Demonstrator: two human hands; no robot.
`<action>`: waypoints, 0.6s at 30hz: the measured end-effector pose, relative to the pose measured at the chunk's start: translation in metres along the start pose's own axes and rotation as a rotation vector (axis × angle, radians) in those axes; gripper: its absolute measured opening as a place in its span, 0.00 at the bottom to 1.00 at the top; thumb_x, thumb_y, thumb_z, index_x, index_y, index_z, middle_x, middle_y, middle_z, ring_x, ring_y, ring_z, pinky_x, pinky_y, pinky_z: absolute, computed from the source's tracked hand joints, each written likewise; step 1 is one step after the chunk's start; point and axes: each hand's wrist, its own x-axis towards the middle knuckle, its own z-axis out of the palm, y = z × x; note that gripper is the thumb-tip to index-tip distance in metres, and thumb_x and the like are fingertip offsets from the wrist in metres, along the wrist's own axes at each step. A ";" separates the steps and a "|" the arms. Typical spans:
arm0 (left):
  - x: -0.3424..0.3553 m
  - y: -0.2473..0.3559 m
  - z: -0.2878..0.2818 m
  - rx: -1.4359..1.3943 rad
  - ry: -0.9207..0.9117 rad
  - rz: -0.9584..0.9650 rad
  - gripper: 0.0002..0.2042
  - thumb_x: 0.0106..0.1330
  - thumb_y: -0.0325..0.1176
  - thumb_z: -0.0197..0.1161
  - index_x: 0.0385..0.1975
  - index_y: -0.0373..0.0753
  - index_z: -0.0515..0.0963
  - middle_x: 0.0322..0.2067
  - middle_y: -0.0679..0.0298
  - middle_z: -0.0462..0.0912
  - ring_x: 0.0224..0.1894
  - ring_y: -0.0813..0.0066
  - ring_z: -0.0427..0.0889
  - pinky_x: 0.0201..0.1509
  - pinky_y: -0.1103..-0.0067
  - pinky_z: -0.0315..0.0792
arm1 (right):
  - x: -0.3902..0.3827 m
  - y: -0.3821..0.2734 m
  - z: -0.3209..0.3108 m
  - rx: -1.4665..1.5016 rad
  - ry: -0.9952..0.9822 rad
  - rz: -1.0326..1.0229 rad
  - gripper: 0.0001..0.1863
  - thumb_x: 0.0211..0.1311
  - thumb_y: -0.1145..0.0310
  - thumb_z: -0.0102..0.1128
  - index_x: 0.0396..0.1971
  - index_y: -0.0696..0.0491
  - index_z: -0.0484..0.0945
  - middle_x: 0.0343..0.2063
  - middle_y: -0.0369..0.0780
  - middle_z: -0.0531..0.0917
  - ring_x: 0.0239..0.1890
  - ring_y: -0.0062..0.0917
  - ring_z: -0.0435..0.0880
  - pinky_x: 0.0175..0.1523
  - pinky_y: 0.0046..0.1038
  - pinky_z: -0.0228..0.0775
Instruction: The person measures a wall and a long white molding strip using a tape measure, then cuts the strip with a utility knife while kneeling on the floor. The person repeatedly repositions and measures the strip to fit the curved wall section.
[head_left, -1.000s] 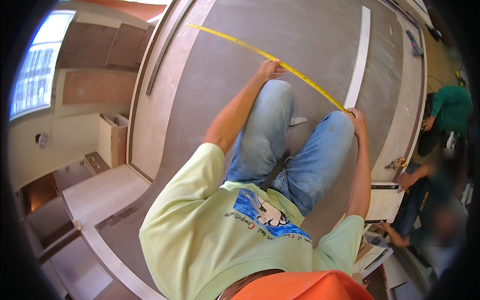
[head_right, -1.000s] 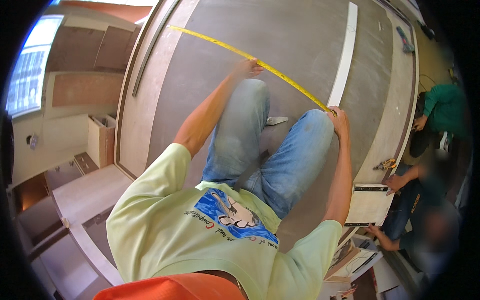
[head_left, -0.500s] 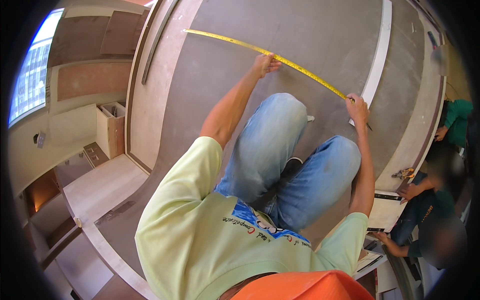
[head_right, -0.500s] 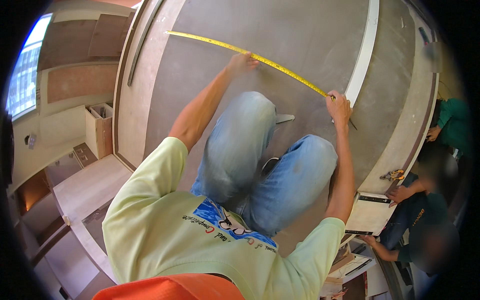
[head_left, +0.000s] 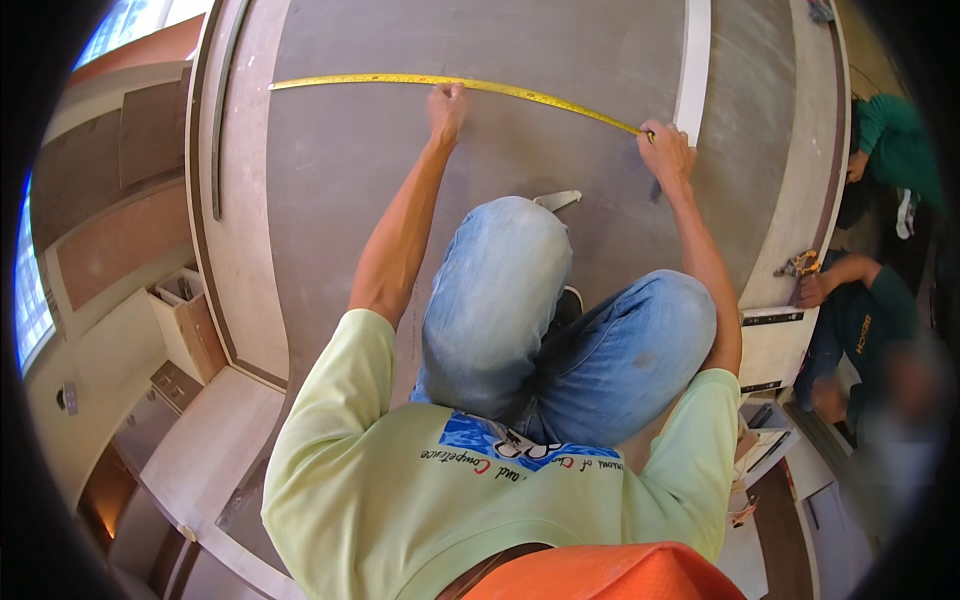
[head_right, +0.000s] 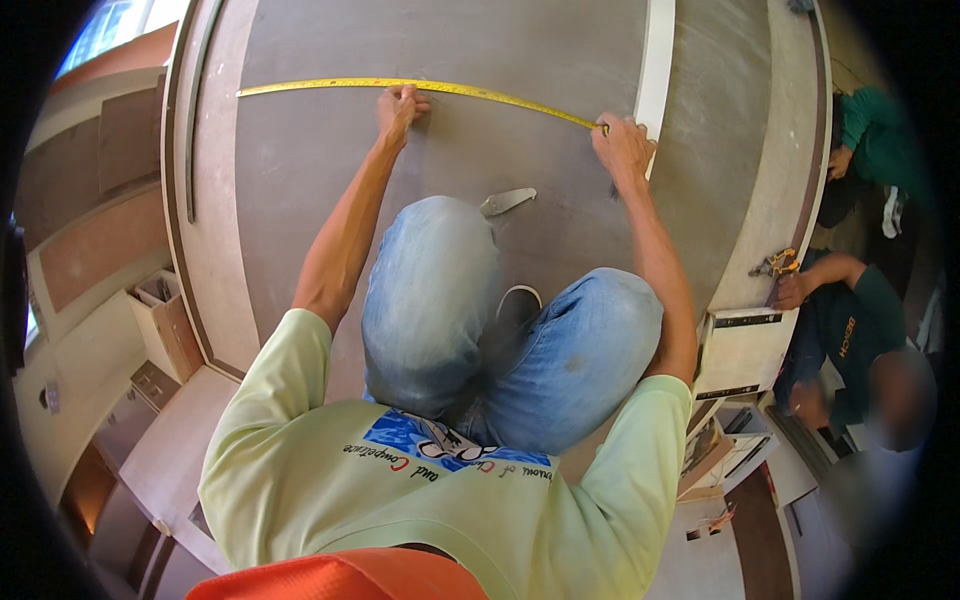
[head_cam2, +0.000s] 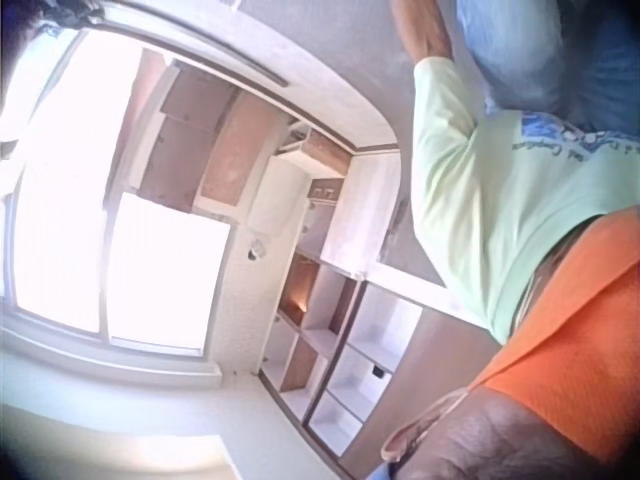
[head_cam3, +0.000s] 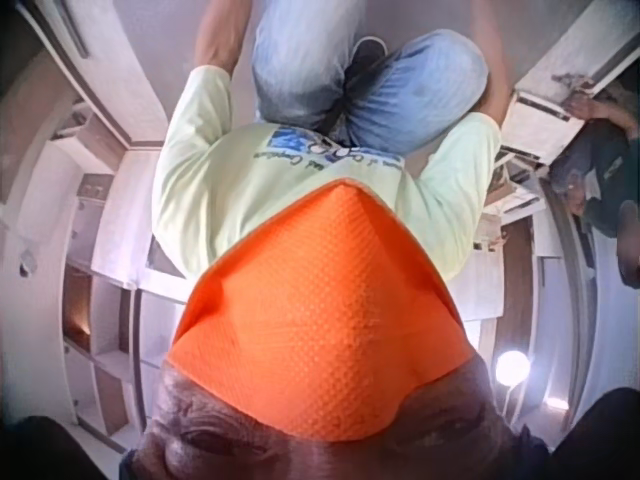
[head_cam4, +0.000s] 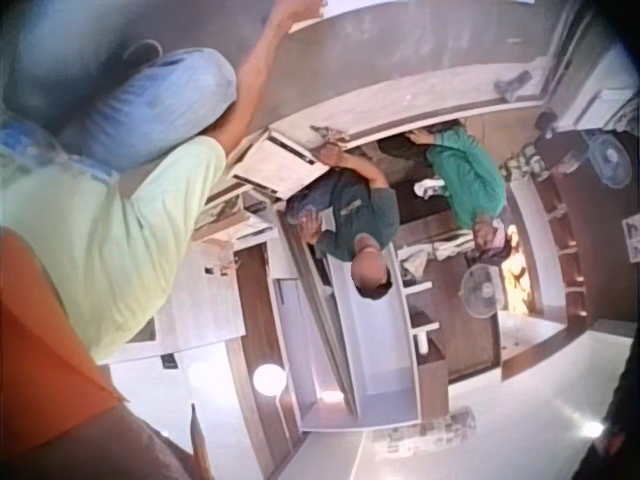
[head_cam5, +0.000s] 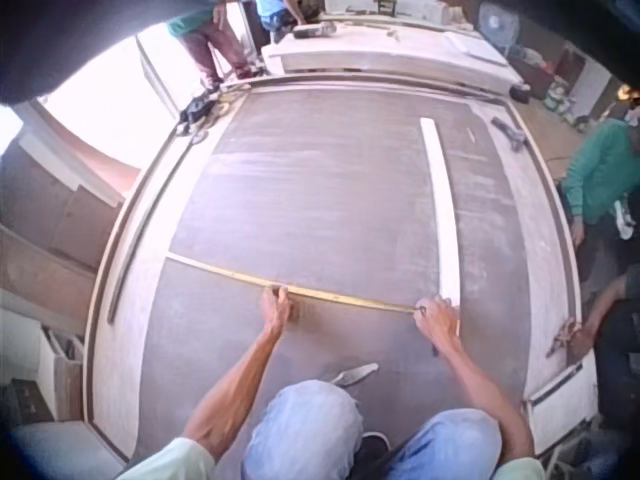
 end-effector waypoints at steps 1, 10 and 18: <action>-0.012 0.015 0.003 0.133 0.096 0.122 0.13 0.71 0.37 0.57 0.47 0.34 0.78 0.42 0.53 0.85 0.44 0.58 0.84 0.50 0.66 0.78 | -0.003 0.002 -0.002 -0.015 -0.002 0.014 0.12 0.61 0.55 0.57 0.40 0.40 0.85 0.39 0.43 0.84 0.47 0.43 0.81 0.49 0.53 0.70; -0.014 0.051 0.001 0.709 0.097 0.785 0.12 0.64 0.34 0.63 0.46 0.46 0.83 0.51 0.61 0.79 0.58 0.57 0.74 0.63 0.60 0.65 | 0.010 -0.012 -0.004 -0.030 -0.027 0.032 0.12 0.61 0.58 0.57 0.41 0.43 0.85 0.39 0.44 0.84 0.48 0.44 0.80 0.52 0.55 0.67; 0.013 0.048 0.011 0.771 0.061 0.764 0.07 0.62 0.37 0.64 0.37 0.48 0.85 0.43 0.65 0.81 0.52 0.59 0.76 0.58 0.60 0.66 | 0.022 -0.011 -0.003 -0.027 -0.026 0.043 0.13 0.61 0.59 0.57 0.42 0.43 0.85 0.42 0.45 0.84 0.49 0.44 0.80 0.54 0.57 0.65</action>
